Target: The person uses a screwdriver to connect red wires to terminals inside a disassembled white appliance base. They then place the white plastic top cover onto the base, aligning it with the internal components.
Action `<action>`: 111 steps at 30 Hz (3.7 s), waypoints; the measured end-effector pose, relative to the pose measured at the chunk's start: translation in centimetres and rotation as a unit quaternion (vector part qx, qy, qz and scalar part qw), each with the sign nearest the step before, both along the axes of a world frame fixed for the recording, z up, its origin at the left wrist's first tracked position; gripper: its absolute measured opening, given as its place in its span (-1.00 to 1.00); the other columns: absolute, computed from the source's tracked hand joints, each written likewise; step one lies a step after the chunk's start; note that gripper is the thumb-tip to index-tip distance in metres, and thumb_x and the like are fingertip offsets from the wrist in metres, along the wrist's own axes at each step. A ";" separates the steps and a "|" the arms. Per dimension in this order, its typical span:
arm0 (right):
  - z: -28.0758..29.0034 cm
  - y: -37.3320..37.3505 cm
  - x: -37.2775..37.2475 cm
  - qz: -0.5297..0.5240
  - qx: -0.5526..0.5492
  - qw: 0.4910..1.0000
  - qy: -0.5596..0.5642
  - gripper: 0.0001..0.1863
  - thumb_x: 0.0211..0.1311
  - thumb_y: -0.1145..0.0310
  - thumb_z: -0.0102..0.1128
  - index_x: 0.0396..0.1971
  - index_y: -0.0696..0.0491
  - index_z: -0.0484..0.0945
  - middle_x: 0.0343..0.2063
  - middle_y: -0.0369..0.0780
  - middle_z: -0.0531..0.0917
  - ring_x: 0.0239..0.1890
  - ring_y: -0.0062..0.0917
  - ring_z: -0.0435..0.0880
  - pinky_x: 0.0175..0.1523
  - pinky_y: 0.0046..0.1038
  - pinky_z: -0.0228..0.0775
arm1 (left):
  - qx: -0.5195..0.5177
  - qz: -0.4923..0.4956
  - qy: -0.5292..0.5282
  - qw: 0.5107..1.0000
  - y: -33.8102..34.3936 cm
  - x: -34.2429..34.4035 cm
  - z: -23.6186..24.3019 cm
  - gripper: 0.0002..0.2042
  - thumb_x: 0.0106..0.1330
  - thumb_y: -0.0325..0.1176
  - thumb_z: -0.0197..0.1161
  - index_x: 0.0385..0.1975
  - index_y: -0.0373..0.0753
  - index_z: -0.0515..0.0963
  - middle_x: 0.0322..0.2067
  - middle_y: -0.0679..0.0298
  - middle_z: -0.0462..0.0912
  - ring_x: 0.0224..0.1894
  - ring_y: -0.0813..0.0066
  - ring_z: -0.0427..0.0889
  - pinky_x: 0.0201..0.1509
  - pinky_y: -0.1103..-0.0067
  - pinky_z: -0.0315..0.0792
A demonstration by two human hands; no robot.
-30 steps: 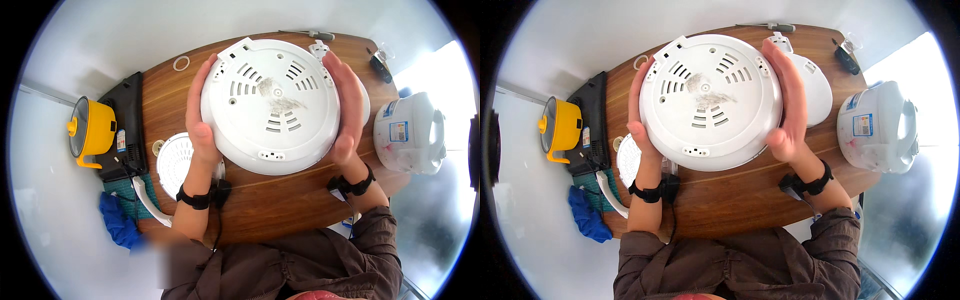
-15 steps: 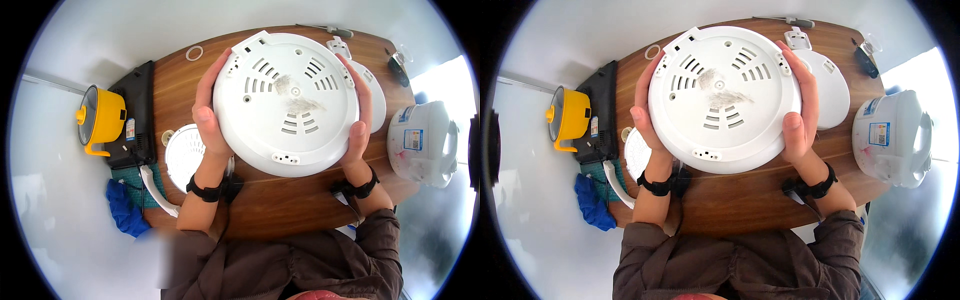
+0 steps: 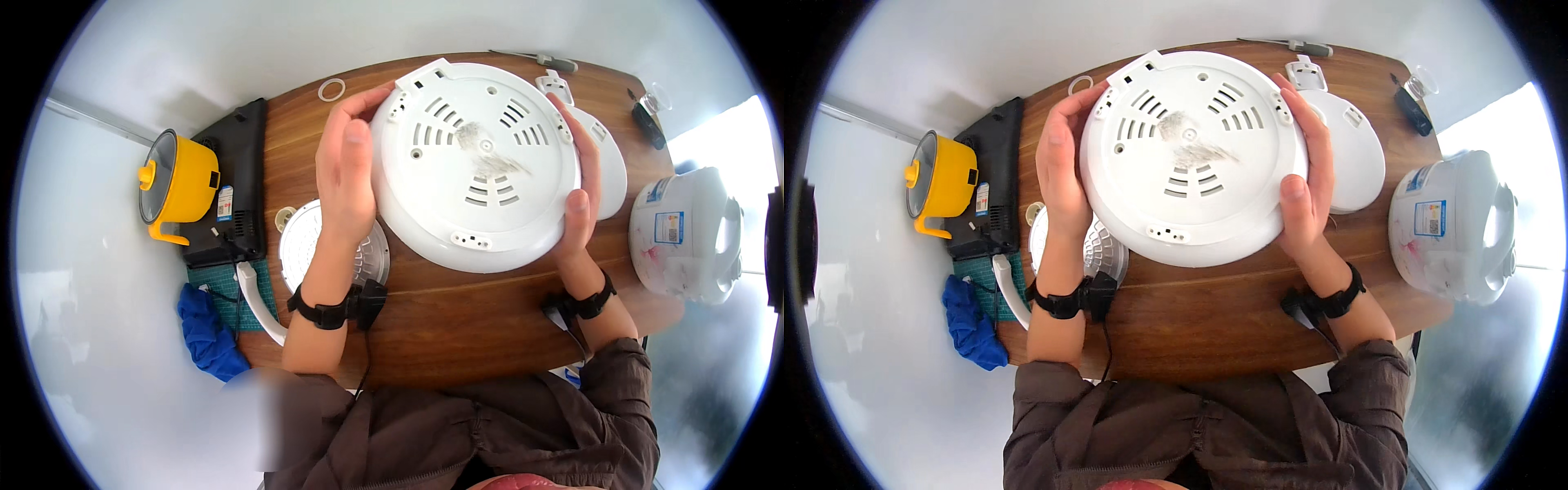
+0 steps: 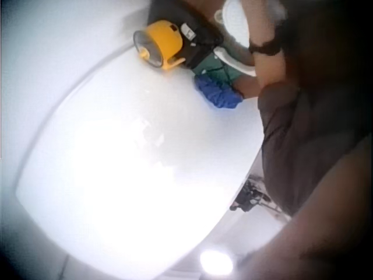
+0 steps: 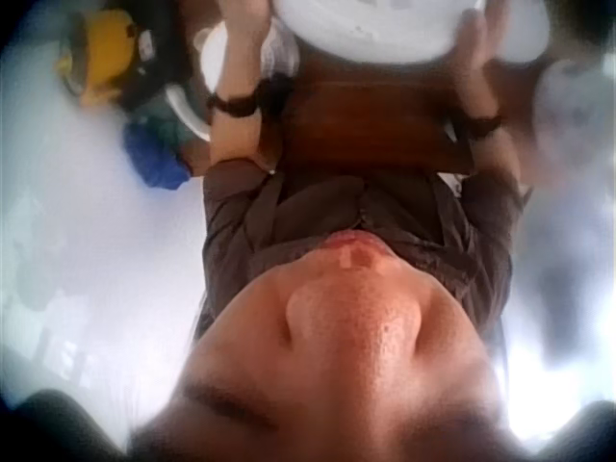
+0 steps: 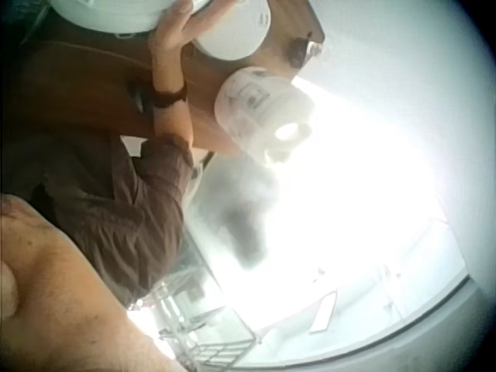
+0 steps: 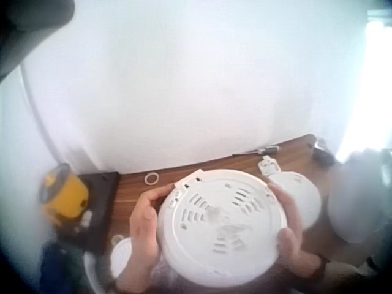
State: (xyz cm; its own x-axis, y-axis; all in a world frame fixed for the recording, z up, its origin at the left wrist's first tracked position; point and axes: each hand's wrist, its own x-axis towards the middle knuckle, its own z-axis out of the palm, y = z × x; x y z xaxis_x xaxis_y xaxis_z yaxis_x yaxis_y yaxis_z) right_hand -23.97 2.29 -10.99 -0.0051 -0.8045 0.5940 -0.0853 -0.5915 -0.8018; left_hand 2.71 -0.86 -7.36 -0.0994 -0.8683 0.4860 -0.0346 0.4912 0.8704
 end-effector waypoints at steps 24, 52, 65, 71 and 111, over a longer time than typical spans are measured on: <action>2.2 0.8 0.0 0.017 0.029 0.999 -0.004 -0.08 0.50 -0.32 -0.19 0.47 0.24 0.20 0.38 0.02 0.38 0.43 -0.26 0.34 0.49 -0.27 0.09 | 0.081 -0.028 0.075 0.994 1.0 -1.8 1.8 -0.28 0.56 0.12 -0.12 0.40 -0.47 0.29 0.30 -0.08 0.48 0.30 0.22 0.53 0.38 0.43 0.39; 6.3 -0.5 -8.8 0.041 -0.015 0.998 -0.043 0.00 0.39 -0.48 -0.19 0.43 0.15 0.28 0.32 -0.01 0.46 0.36 -0.17 0.47 0.44 0.05 0.33 | 0.116 -0.088 -0.137 0.980 0.4 -7.0 15.6 -0.23 0.51 0.34 -0.34 0.24 -0.27 0.45 0.07 0.08 0.61 0.11 0.21 0.56 0.26 0.22 0.29; 5.6 -0.4 -10.1 -0.338 -0.178 0.888 0.256 -0.64 0.43 0.42 0.23 0.19 0.11 0.60 0.05 -0.15 0.72 0.14 -0.35 0.67 0.31 -0.34 0.40 | 0.170 -0.217 -0.023 0.961 -1.9 -6.4 15.2 -0.25 0.60 0.24 -0.29 0.27 -0.45 0.38 0.05 -0.05 0.66 0.03 0.21 0.68 0.14 0.35 0.56; 7.5 0.4 -9.4 -0.423 -0.176 0.861 0.219 -0.66 0.38 0.27 0.34 0.05 0.12 0.68 -0.07 -0.19 0.78 0.00 -0.43 0.73 0.14 -0.43 0.50 | 0.184 -0.118 -0.089 0.972 3.8 -8.6 17.2 -0.16 0.59 0.30 -0.33 0.31 -0.56 0.25 0.07 -0.17 0.62 0.06 0.15 0.70 0.21 0.39 0.57; 6.4 1.4 -3.3 0.019 -0.199 0.962 0.186 -0.13 -0.10 0.28 0.66 0.31 0.14 0.52 0.38 -0.03 0.39 0.37 -0.26 0.44 0.37 -0.24 0.42 | 0.184 -0.032 0.073 0.980 0.7 0.9 8.6 -0.51 0.52 -0.19 0.18 0.25 -0.48 0.42 0.06 -0.03 0.68 0.07 0.27 0.73 0.09 0.47 0.67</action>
